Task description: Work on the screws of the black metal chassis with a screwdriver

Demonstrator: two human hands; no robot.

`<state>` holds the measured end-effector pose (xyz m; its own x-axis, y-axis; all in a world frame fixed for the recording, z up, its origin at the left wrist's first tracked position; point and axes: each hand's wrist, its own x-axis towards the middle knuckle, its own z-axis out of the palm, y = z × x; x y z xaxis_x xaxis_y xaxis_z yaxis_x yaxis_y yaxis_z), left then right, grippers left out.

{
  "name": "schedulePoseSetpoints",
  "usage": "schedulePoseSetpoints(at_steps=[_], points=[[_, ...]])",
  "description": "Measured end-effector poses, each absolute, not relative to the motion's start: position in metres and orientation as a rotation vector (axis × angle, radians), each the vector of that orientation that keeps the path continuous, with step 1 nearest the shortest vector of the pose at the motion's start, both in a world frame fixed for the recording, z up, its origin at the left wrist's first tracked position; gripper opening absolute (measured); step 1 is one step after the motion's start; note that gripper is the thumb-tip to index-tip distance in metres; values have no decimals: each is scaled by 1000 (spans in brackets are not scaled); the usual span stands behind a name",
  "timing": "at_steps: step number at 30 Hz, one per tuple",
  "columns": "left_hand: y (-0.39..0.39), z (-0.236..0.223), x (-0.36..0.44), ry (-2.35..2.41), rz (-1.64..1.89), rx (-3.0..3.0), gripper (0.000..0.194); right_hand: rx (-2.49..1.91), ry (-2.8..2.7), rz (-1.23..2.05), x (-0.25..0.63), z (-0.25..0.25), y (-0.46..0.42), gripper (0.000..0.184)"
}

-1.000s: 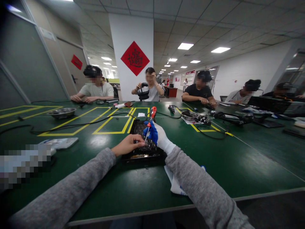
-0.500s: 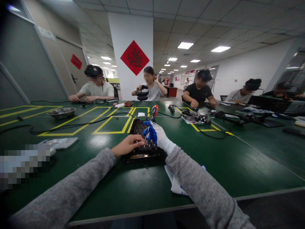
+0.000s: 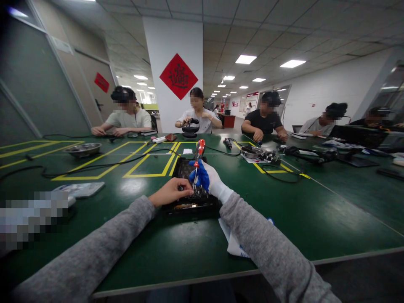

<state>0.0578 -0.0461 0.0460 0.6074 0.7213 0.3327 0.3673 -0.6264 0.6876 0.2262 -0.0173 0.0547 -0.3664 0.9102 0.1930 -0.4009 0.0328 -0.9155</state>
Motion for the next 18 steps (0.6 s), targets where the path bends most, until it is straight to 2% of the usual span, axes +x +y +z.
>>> schedulePoseSetpoints(at_steps=[11, 15, 18], points=[[-46, 47, 59, 836, 798, 2288, 28, -653, -1271, 1326, 221, 55, -29, 34], [-46, 47, 58, 850, 803, 2258, 30, -638, -1269, 1334, 222, 54, -26, 34], [-45, 46, 57, 817, 800, 2272, 30, -614, -1243, 1472, 224, 53, -20, 40]])
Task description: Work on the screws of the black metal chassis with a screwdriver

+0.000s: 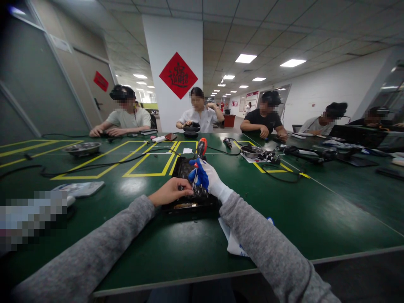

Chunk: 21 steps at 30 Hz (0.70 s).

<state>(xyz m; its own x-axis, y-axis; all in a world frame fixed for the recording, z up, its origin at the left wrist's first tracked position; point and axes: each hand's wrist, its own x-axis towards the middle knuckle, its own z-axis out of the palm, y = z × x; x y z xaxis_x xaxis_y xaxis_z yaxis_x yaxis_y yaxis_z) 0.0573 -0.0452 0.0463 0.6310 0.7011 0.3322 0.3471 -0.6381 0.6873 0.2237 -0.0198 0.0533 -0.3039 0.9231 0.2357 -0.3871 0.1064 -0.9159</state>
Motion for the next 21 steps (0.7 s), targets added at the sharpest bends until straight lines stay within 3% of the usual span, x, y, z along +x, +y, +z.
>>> schedulePoseSetpoints(at_steps=[3, 11, 21], points=[[-44, 46, 56, 781, 784, 2296, 30, -597, -1213, 1564, 225, 52, -15, 43], [-42, 43, 58, 876, 802, 2260, 30, -618, -1327, 1393, 224, 52, -21, 43], [-42, 47, 59, 784, 753, 2276, 27, -652, -1323, 1416, 226, 53, -19, 44]])
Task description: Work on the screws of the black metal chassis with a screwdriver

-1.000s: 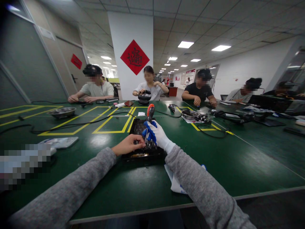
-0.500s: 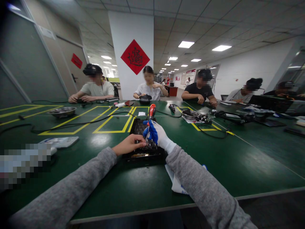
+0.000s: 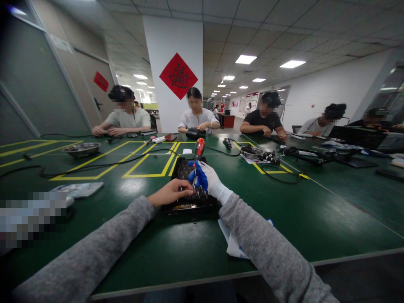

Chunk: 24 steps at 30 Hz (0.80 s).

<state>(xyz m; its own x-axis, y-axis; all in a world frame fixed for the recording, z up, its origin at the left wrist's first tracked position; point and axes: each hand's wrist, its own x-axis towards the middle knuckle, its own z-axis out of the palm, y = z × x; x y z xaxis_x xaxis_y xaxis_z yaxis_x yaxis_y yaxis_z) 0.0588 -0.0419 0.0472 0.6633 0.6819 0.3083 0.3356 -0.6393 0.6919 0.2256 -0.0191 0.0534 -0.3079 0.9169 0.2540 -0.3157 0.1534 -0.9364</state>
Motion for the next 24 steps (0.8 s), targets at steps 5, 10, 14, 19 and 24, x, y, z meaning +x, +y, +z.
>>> schedulePoseSetpoints(at_steps=[5, 10, 14, 19, 24], points=[[-42, 45, 60, 855, 758, 2244, 30, -656, -1347, 1377, 224, 55, -24, 45], [-43, 46, 58, 784, 753, 2258, 27, -667, -1254, 1528, 225, 58, -21, 49], [-42, 46, 58, 780, 758, 2265, 27, -635, -1242, 1525, 227, 55, -17, 44], [-41, 45, 60, 857, 772, 2238, 29, -595, -1296, 1399, 227, 49, -16, 40], [-41, 45, 58, 793, 746, 2254, 27, -624, -1296, 1395, 226, 49, -16, 46]])
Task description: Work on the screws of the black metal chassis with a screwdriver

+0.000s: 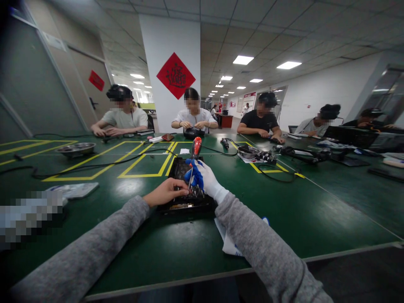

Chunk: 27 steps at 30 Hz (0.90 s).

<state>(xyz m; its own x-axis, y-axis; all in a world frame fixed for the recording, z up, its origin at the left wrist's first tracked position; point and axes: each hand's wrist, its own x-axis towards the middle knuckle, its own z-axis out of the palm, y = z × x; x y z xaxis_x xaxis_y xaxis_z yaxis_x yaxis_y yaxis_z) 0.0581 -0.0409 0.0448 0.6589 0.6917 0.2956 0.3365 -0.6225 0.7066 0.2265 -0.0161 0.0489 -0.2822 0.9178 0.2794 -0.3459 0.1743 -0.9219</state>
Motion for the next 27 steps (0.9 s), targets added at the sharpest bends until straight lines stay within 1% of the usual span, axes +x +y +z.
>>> schedulePoseSetpoints(at_steps=[3, 7, 12, 18, 27], points=[[-40, 45, 57, 723, 729, 2272, 26, -664, -1299, 1448, 227, 50, -16, 47], [-40, 45, 58, 737, 747, 2254, 26, -658, -1331, 1405, 227, 53, -21, 43], [-39, 42, 60, 828, 792, 2207, 30, -649, -1346, 1364, 225, 54, -24, 45], [-40, 45, 57, 740, 715, 2246, 28, -669, -1332, 1406, 226, 49, -18, 49], [-41, 43, 58, 819, 759, 2196, 29, -629, -1325, 1407, 226, 48, -18, 45]])
